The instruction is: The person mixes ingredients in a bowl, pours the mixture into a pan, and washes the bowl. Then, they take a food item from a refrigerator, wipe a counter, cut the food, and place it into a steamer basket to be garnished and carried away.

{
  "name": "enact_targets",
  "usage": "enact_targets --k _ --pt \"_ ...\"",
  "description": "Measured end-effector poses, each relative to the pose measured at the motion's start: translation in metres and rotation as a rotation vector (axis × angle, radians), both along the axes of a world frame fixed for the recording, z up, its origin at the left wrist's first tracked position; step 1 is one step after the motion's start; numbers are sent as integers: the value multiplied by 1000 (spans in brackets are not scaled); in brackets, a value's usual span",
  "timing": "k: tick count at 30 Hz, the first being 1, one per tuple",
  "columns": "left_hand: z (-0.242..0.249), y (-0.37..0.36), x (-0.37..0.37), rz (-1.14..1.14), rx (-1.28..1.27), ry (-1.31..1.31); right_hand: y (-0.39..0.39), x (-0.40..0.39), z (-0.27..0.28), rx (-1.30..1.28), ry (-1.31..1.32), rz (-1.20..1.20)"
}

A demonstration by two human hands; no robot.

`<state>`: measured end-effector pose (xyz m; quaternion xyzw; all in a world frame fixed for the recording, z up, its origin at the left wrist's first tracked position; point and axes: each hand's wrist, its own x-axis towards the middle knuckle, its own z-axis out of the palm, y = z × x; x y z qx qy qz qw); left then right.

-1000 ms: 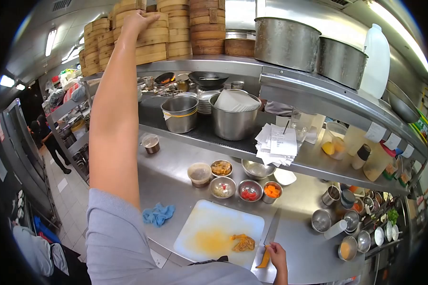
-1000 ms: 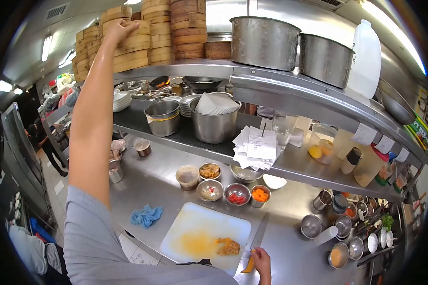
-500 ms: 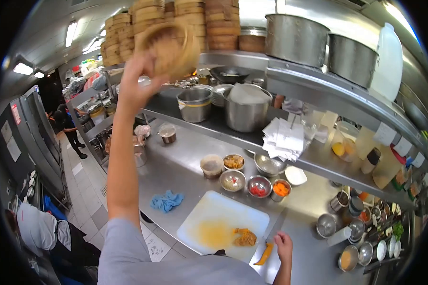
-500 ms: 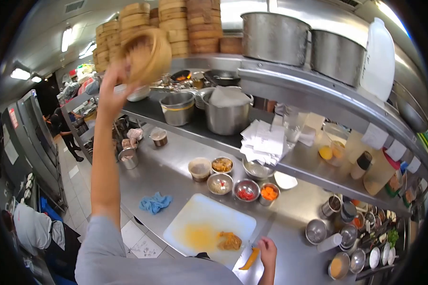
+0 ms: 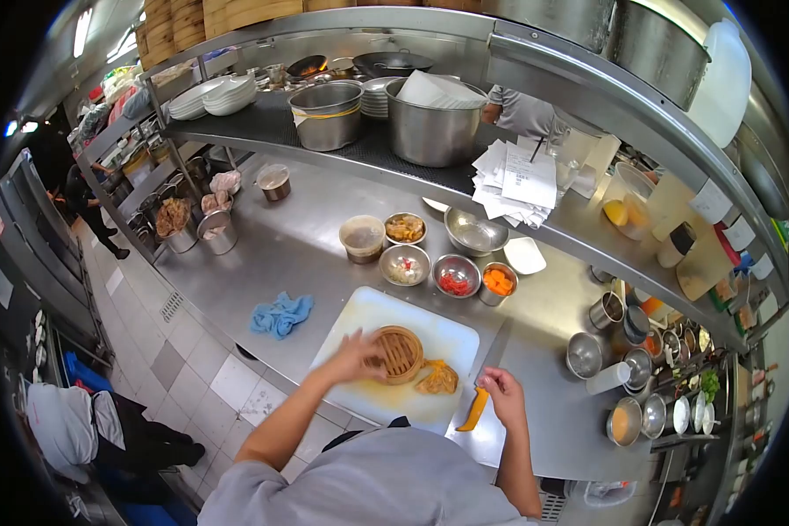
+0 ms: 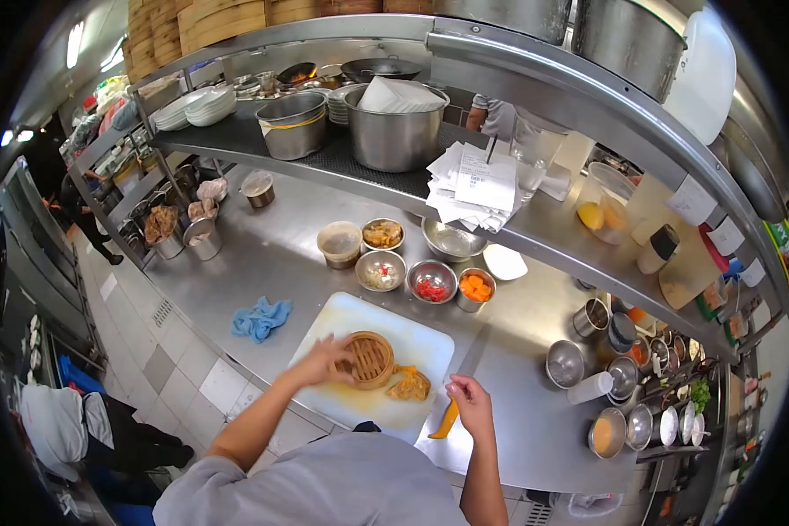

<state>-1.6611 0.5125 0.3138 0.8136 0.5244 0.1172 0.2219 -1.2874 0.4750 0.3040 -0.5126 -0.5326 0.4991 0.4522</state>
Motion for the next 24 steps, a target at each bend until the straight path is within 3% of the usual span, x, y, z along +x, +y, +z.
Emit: enact_targets --k 1,2,3,4,6,8,10,11,12,13,14,15,16,17,18,21,23,24 --pt "21 19 -13 19 93 -407 -7 4 -2 -5 9 -25" --pt "84 29 -15 154 176 -425 -16 8 -2 -11 20 -54" --pt "131 51 -26 93 560 -404 -24 10 -3 -20 33 -83" --pt "181 66 -30 147 701 -532 -31 13 -5 -27 36 -100" --pt "276 116 -38 134 1110 -519 -44 18 -8 -34 38 -142" --pt "350 165 -38 118 1165 -369 -55 21 -6 -40 32 -178" --pt "392 245 -47 119 1002 -51 -67 26 -2 -41 19 -246" --pt "401 275 -47 164 908 88 -73 27 1 -43 8 -287" --pt "405 306 -52 26 905 208 -82 30 1 -44 0 -332" --pt "421 333 -38 133 576 668 -93 33 -2 -49 9 -383" --pt "418 357 -45 -88 566 778 -105 35 -7 -54 19 -428" --pt "406 390 -63 -91 549 645 -116 38 -10 -61 24 -462" --pt "412 368 -45 -3 413 706 -129 38 -13 -62 32 -514" --pt "410 354 -34 44 477 802 -142 39 -18 -97 15 -557" --pt "406 347 -33 38 472 532 -155 43 -25 -131 0 -592" --pt "384 420 -65 -68 637 385 -183 49 -59 -184 -12 -661" --pt "388 398 -61 -64 709 322 -197 51 -74 -212 -25 -689" --pt "394 385 -58 -66 599 265 -200 49 -72 -216 -34 -692"
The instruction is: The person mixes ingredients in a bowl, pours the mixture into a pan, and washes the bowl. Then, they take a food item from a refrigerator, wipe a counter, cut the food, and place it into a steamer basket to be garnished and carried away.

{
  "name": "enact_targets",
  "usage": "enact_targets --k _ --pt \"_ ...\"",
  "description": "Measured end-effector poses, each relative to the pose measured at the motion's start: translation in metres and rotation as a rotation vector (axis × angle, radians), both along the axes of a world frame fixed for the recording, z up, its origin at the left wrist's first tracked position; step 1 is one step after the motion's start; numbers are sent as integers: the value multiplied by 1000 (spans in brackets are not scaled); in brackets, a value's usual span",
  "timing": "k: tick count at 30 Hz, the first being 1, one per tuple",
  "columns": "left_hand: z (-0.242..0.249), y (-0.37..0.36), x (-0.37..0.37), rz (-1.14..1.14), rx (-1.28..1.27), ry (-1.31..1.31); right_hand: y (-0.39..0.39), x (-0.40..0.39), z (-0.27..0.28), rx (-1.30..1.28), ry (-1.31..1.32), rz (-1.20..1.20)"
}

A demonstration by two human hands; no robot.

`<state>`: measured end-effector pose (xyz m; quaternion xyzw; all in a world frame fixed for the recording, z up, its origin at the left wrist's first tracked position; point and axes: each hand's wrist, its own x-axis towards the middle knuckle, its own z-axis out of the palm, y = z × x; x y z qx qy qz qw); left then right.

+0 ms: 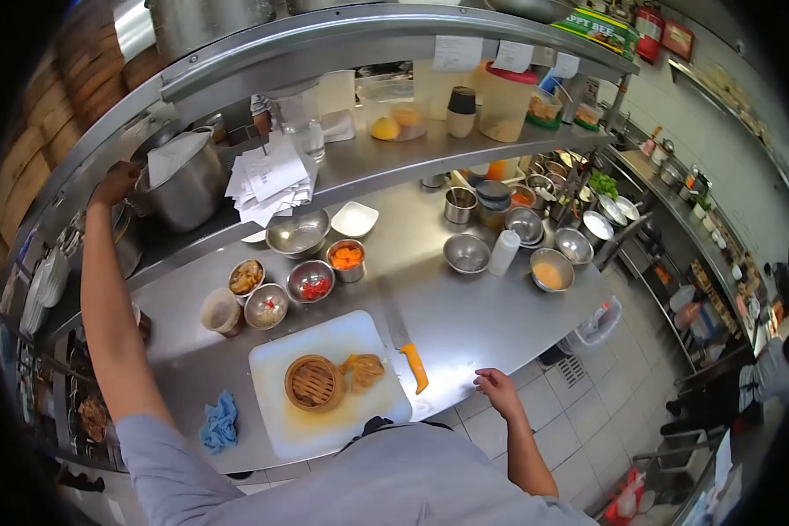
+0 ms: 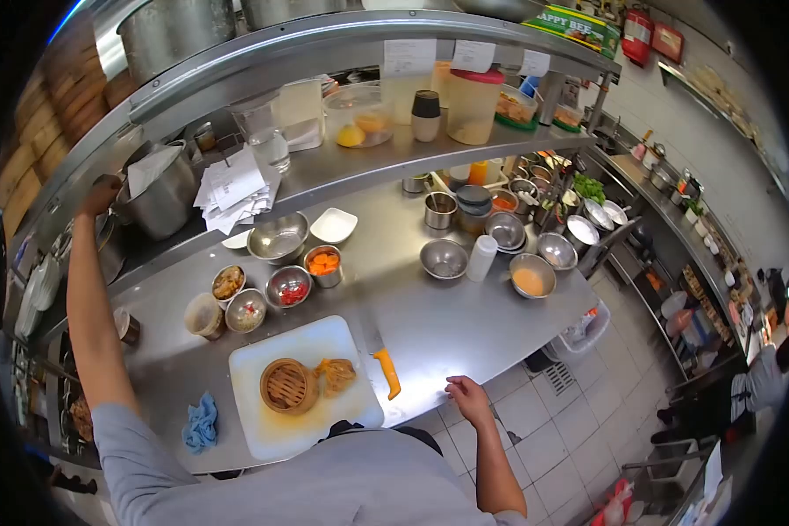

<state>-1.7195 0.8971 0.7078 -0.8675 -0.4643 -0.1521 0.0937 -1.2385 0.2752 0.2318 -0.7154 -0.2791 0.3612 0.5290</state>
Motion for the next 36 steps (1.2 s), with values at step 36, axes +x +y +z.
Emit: enact_targets --k 36 --pt "-413 -374 88 -327 -332 -87 143 -84 -18 -397 -730 248"
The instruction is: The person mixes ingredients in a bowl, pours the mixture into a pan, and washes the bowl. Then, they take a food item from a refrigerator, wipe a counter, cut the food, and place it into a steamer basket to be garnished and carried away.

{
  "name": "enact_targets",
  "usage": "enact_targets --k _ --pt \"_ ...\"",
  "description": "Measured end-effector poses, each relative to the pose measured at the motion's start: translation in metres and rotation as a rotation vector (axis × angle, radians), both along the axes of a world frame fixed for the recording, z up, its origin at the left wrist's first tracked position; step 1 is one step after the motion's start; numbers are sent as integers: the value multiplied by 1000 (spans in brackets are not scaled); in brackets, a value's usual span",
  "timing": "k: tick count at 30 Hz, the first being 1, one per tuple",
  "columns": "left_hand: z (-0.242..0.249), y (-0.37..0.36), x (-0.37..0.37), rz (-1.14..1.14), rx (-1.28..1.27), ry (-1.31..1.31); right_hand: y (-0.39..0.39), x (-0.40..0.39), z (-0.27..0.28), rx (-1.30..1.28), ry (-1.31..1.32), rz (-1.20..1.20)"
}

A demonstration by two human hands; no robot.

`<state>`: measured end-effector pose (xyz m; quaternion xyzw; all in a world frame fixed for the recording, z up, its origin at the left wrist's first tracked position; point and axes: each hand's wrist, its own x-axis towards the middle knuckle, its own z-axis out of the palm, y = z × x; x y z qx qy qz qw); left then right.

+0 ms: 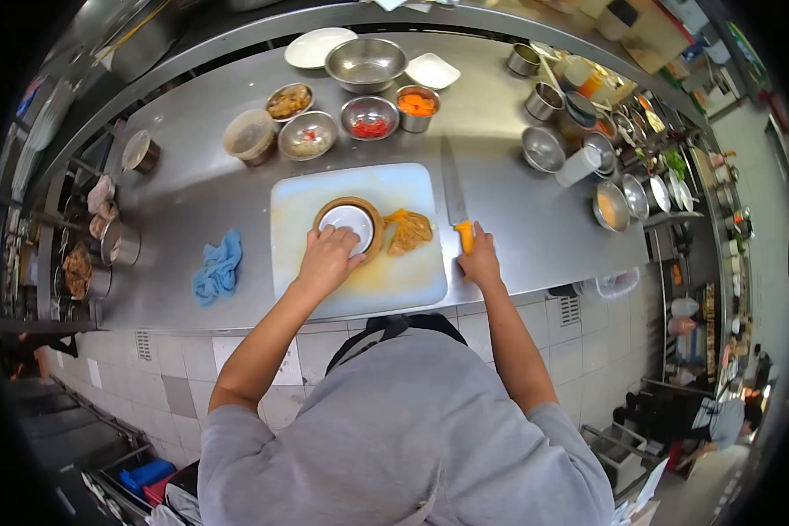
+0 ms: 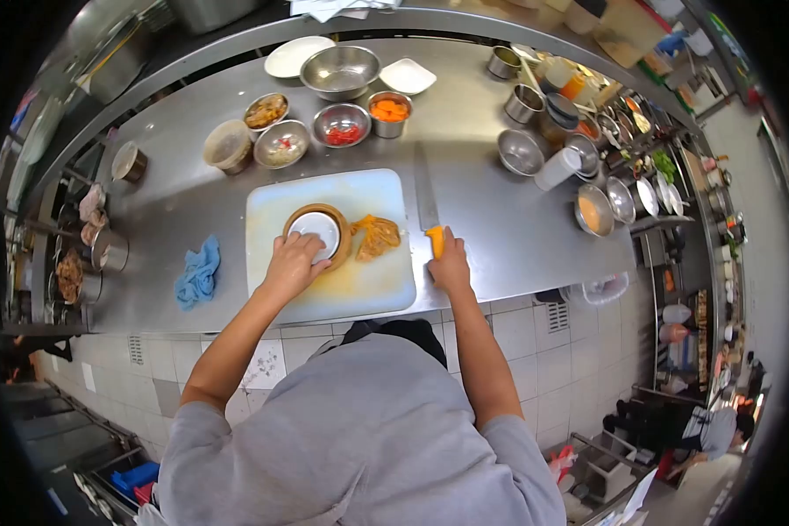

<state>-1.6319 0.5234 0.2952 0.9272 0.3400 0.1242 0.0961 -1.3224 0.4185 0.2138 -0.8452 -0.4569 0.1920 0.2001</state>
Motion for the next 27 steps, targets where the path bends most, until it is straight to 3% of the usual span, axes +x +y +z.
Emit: enact_targets --k 1,2,5,6,9,11,14,15,18,21,27 --pt "-1 2 9 -43 79 -93 -5 6 -4 -4 52 13" --pt "5 1 29 -77 -52 -71 -9 12 -12 -5 106 25" --pt "-23 27 84 -162 111 -79 -30 27 -1 -76 343 -34" --pt "-24 32 95 -113 106 -17 -40 34 -3 -70 432 -72" --pt "-11 61 127 -98 -267 529 -77 56 -6 -8 711 -142" --pt "-27 70 137 -103 -329 429 -106 68 0 -12 940 -168" --pt "-31 68 160 -207 -458 305 -152 76 1 267 1227 -115" --pt "-28 60 169 -252 -511 262 -157 82 9 254 1259 -118" --pt "-7 32 199 -67 -1001 -26 -160 104 18 210 1265 -100" --pt "-19 10 209 158 -1152 -337 -144 125 18 140 1147 -102" --pt "-81 -40 181 351 -397 -270 -125 94 26 17 825 151"
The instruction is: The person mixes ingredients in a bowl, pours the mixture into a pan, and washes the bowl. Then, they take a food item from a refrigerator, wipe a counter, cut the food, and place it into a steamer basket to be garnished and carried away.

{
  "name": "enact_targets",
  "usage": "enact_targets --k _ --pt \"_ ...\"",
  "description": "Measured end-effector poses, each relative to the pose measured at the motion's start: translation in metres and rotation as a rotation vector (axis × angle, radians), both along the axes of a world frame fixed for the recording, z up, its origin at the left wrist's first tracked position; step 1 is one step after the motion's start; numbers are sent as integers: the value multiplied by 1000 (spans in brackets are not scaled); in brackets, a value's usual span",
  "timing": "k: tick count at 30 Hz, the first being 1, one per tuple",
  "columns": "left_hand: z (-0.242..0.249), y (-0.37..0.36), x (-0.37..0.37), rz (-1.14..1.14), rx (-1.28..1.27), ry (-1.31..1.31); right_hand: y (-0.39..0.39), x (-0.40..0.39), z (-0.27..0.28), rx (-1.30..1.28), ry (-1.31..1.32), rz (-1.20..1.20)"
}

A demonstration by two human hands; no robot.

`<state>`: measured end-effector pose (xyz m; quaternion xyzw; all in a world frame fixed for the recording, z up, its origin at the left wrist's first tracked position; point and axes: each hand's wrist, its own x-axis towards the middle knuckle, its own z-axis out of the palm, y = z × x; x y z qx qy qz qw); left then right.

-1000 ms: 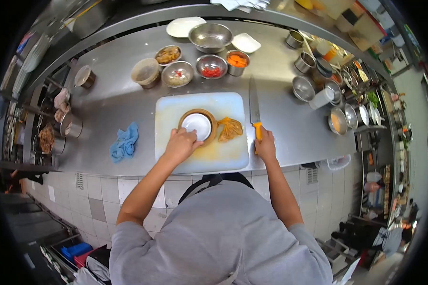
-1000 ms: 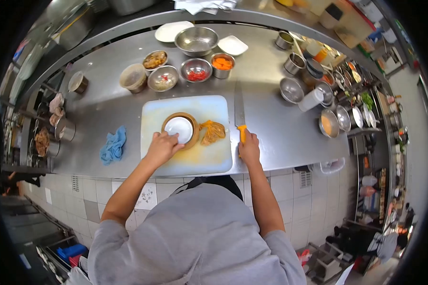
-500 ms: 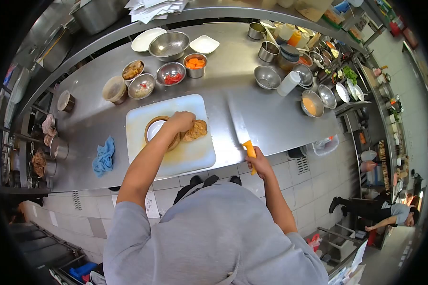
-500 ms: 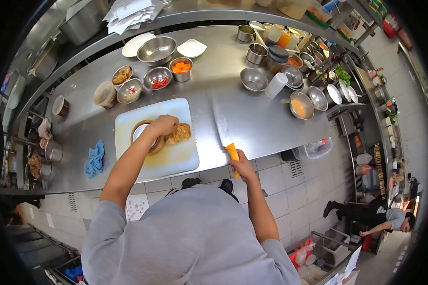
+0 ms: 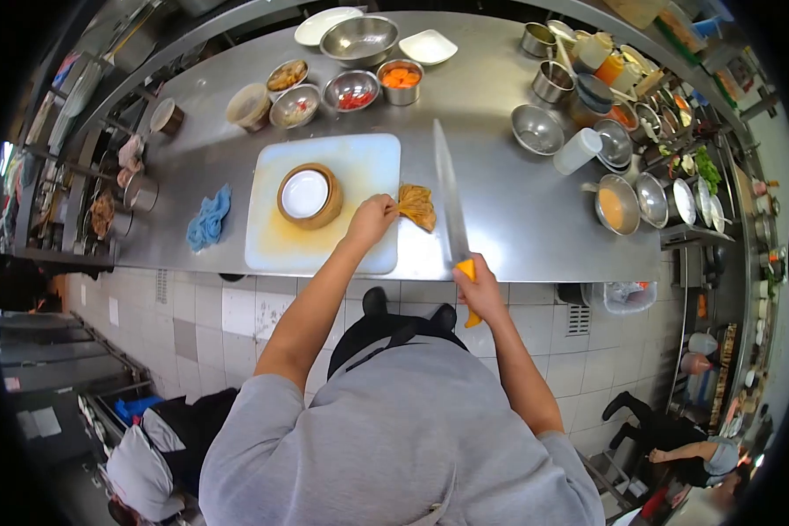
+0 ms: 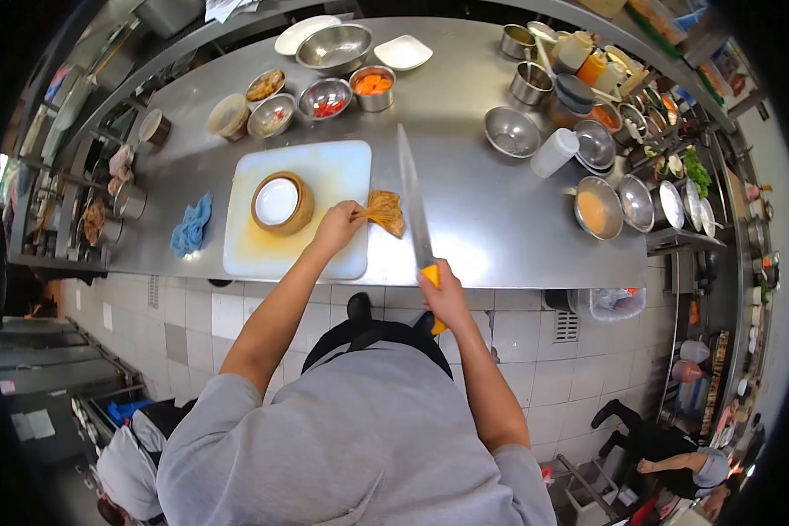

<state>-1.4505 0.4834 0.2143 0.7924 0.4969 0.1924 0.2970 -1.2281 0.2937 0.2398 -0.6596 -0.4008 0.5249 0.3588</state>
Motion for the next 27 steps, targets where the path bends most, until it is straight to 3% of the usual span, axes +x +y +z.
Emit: enact_targets --k 9,16,21,27 --pt "-1 -19 -23 32 208 -99 54 -81 4 220 -369 238" --pt "-14 -11 -37 -70 253 -154 73 -106 -6 113 -567 344" --pt "-19 -6 -42 -45 196 -290 24 -101 15 -36 -576 406" --pt "-19 -1 -51 168 -122 -481 -65 -85 36 -67 -641 422"
